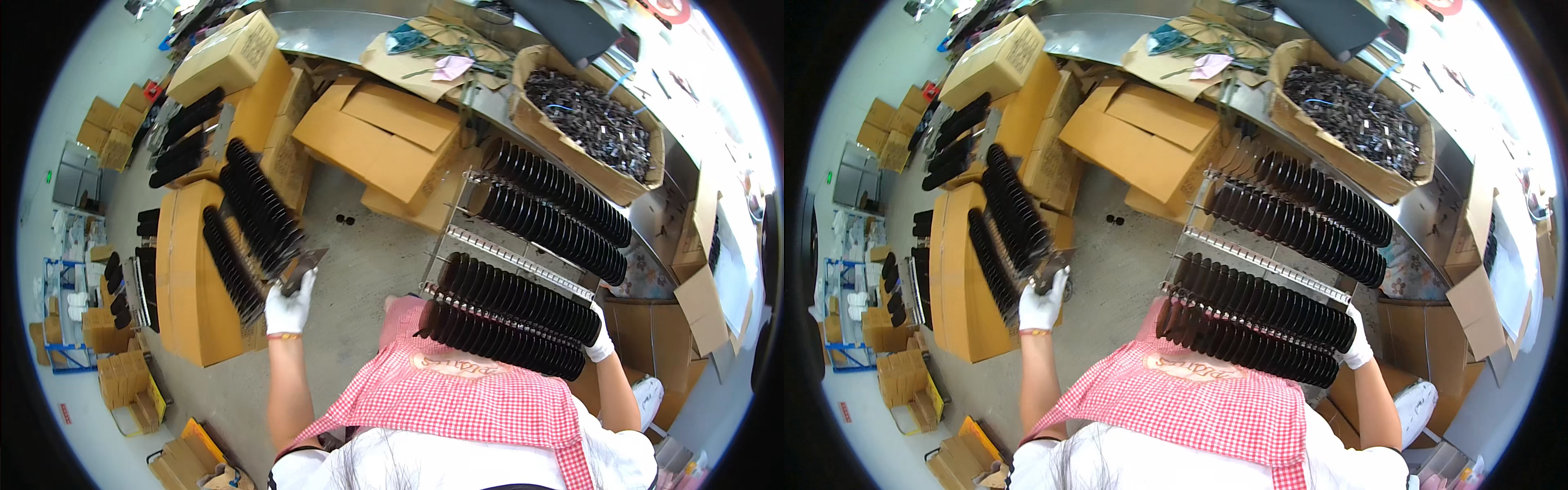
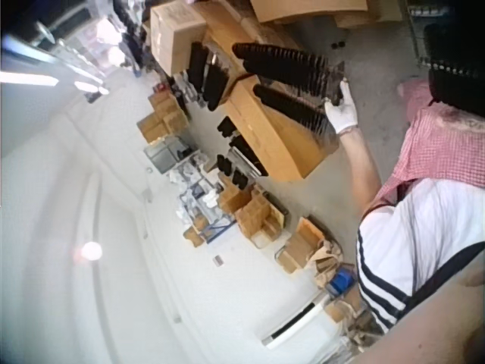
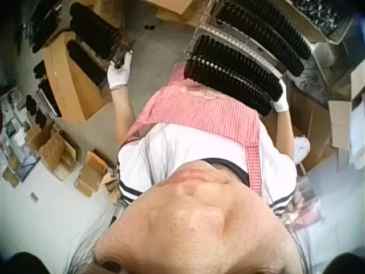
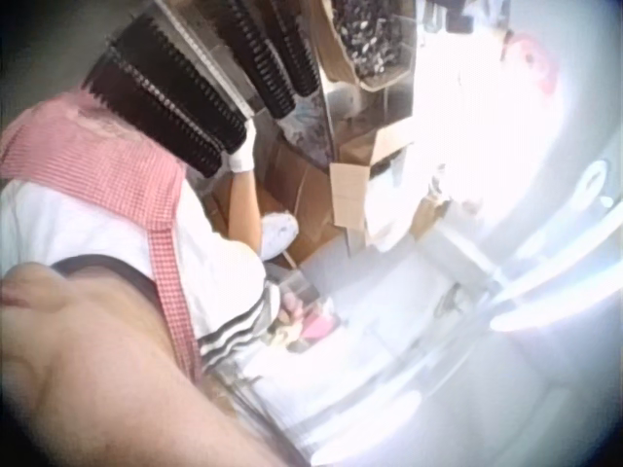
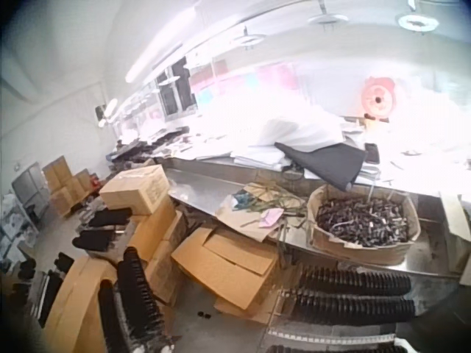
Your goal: The person assembles small black hair accessories by inserting them into a metal rack, then places the rack into a cardboard box lined with white paper. The person also handles loose components from a basket and arranges them on the table.
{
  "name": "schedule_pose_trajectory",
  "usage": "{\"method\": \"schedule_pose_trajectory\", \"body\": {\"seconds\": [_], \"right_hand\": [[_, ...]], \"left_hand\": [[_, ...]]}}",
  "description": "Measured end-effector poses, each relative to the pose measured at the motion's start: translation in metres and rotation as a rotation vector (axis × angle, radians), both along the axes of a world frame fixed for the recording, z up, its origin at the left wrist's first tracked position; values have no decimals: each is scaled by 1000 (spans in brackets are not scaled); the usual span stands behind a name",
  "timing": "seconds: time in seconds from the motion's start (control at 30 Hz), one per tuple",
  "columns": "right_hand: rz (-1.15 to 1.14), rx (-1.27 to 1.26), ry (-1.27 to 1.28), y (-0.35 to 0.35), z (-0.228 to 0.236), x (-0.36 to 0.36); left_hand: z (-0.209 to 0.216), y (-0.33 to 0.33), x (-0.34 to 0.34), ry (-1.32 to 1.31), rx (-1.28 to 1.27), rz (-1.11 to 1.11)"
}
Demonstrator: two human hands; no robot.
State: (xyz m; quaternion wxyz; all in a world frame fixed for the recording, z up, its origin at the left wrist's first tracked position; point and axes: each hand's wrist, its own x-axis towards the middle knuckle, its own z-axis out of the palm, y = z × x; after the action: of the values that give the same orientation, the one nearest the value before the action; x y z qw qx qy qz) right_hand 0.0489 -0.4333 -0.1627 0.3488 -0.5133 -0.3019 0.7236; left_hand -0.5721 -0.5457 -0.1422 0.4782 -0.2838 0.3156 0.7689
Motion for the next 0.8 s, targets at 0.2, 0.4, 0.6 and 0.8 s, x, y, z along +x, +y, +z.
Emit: {"method": "schedule_pose_trajectory", "body": {"seconds": [0.2,0.4,0.6,0.8], "right_hand": [[-3,82,-149,-8,45,24],[-460,-197,-186,0,88,72],[-678,-116,-123,10,124,115],[-583,177,-318,52,144,139]], "left_hand": [[-77,163,78,291,-2,-279],[-150,292,130,-255,-7,-279],[-201,353,194,461,-161,-591],[-235,361,209,954,-250,-931]]}}
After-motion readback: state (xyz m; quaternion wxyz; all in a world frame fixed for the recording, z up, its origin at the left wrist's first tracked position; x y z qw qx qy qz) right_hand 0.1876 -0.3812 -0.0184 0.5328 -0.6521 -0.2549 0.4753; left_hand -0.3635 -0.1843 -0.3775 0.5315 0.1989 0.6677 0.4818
